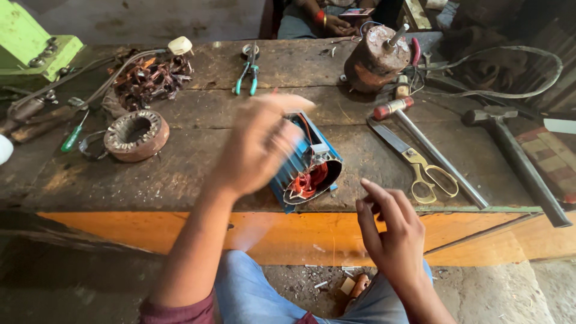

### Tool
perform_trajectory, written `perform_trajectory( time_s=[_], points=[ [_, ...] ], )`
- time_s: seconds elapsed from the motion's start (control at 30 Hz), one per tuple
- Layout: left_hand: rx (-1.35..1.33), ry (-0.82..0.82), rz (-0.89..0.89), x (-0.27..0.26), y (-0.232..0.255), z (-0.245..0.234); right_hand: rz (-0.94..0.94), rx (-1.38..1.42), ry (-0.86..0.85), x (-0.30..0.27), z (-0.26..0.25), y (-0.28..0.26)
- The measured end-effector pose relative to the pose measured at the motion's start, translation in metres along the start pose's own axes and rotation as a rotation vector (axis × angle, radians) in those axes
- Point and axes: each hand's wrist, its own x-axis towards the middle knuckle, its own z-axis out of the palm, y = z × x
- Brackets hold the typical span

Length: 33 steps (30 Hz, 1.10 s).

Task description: The person winds copper wire into the slots of a blue motor stator, using scissors to cut the wire and a metal tool to press the coils into place. The person repeats this process for multiple slots, organizing the wire as they work.

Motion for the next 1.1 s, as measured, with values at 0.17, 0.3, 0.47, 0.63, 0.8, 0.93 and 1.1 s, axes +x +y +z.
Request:
perform_trajectory(
  time_s=[0.17, 0.3, 0.47, 0.63, 0.8, 0.93, 1.1],
  points=[
    [0.220, -0.136, 0.103, 0.015, 0.035, 0.025, -0.113, -0.024, 0.087, 0.004, -0.003, 0.000],
    [0.198, 0.056, 0.069, 0.002, 0.021, 0.036, -0.081, -0.038, 0.075, -0.004, -0.011, 0.006],
    [0.018, 0.477, 0.065, -0.056, 0.024, 0.056, -0.078, -0.086, 0.139, -0.005, -0.021, 0.008],
    [-0.019, 0.253, -0.079, -0.093, 0.015, 0.044, -0.241, -0.063, 0.046, 0.000, -0.019, -0.002],
    [0.344, 0.297, 0.023, -0.101, 0.046, 0.038, -0.480, -0.100, -0.092, 0.034, -0.003, -0.022],
    [0.563, 0.187, 0.006, -0.101, 0.063, 0.049, -0.558, -0.234, -0.193, 0.061, 0.005, -0.030],
    [0.640, 0.149, -0.030, -0.098, 0.059, 0.055, -0.695, -0.349, -0.253, 0.078, 0.005, -0.028]
  ],
)
